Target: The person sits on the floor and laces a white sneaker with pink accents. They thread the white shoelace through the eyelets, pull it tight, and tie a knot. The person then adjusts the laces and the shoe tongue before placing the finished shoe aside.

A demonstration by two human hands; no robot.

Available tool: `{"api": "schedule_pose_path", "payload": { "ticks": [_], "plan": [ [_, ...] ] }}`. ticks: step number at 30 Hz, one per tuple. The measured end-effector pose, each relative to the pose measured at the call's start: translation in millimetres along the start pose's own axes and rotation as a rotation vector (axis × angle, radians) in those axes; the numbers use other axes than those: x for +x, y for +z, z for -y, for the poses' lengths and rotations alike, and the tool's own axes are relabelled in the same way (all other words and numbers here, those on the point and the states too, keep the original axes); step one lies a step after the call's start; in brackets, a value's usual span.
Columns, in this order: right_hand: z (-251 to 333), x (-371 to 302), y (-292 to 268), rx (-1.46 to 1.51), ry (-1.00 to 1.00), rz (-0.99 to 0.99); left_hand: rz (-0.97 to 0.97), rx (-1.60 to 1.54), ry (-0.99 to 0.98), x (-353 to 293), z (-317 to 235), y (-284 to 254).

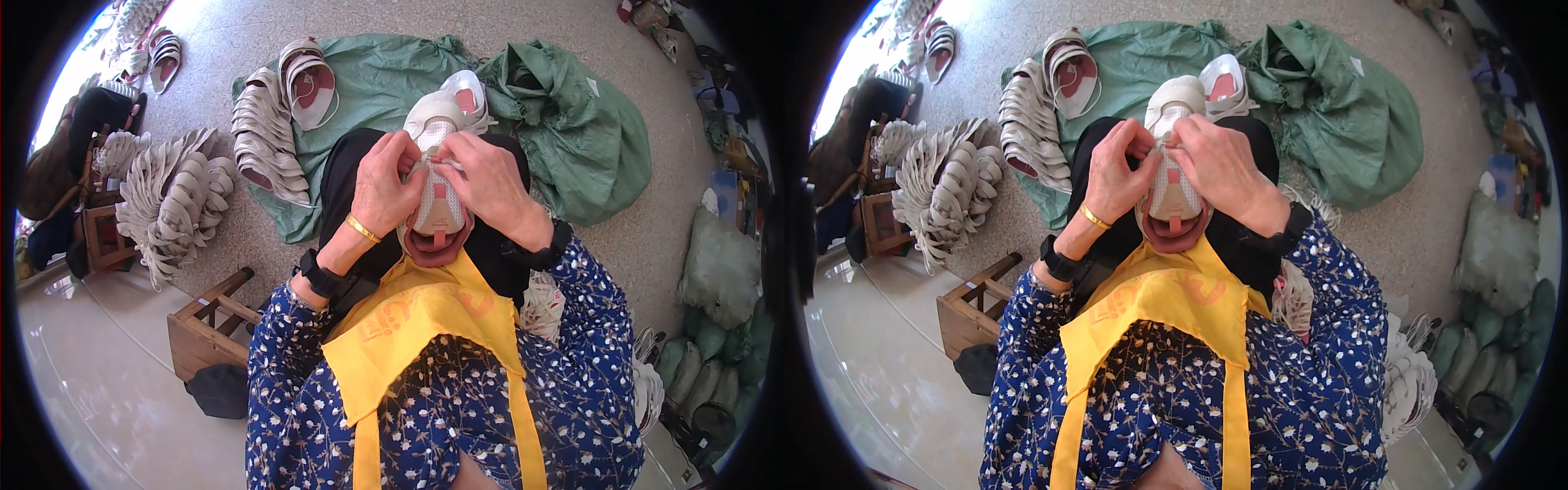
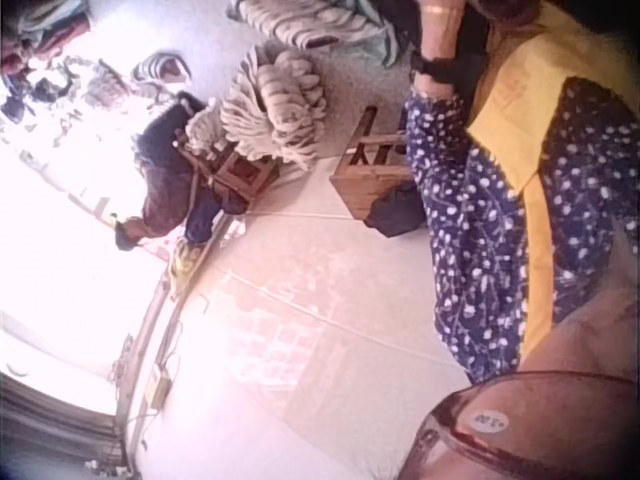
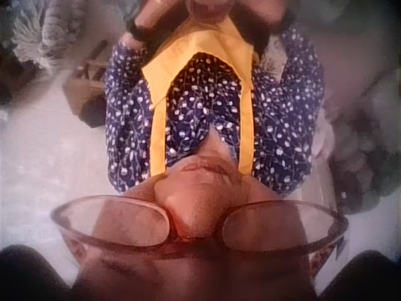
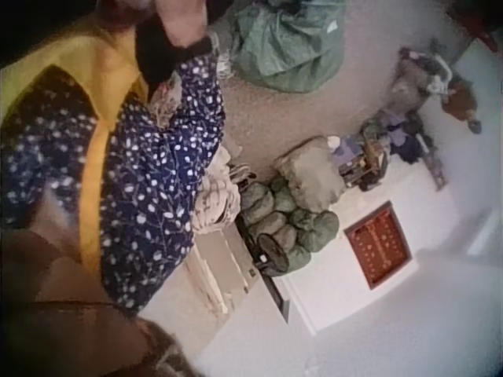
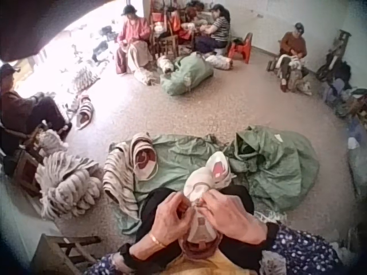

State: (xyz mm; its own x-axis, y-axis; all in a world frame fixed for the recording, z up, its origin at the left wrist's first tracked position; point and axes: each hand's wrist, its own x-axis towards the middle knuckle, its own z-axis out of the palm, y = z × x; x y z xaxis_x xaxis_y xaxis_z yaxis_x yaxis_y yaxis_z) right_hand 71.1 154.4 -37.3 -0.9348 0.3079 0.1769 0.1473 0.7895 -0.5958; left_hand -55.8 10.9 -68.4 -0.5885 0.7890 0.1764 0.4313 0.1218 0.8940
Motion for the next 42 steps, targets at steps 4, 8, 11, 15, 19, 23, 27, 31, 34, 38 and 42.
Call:
{"api": "schedule_pose_path", "payload": {
  "ticks": [4,8,11,15,19,23,27,31,34,38,42],
  "plan": [
    [-4.5,5.4,15.3,-0.098,-0.009,0.077,0.011,-0.006,0.012,0.8,0.8,0.5],
    [-13.7,6.6,16.9,0.11,0.018,0.014,0.032,-0.027,0.006,2.8,1.3,0.7],
    [-14.7,6.6,16.9,0.19,0.041,0.006,0.037,0.054,0.077,4.6,6.4,3.1],
    [-17.2,6.1,17.5,0.203,0.031,-0.006,0.06,0.05,0.052,7.0,10.2,4.0],
    [-17.1,5.3,15.0,0.202,0.033,-0.01,0.091,0.066,0.088,14.2,15.7,5.0],
    [-20.4,3.9,14.1,0.246,0.026,-0.011,0.153,0.04,0.126,22.6,13.8,2.0],
    [-18.4,2.4,0.9,0.206,0.025,0.029,0.179,0.02,0.09,25.3,22.6,-0.3],
    [-11.5,-6.1,-23.4,0.088,0.206,0.161,0.141,0.087,0.042,26.2,25.9,-19.5],
    [-17.6,-19.0,-26.1,0.012,0.137,0.083,0.098,0.163,-0.054,25.2,24.9,-58.7],
    [-16.0,-32.9,-17.5,-0.07,0.111,-0.048,0.041,0.218,-0.089,14.2,44.4,-80.5],
    [-15.1,-38.9,-9.3,-0.125,0.082,-0.101,-0.049,0.392,0.127,-0.1,14.6,-57.8]
  ]
}}
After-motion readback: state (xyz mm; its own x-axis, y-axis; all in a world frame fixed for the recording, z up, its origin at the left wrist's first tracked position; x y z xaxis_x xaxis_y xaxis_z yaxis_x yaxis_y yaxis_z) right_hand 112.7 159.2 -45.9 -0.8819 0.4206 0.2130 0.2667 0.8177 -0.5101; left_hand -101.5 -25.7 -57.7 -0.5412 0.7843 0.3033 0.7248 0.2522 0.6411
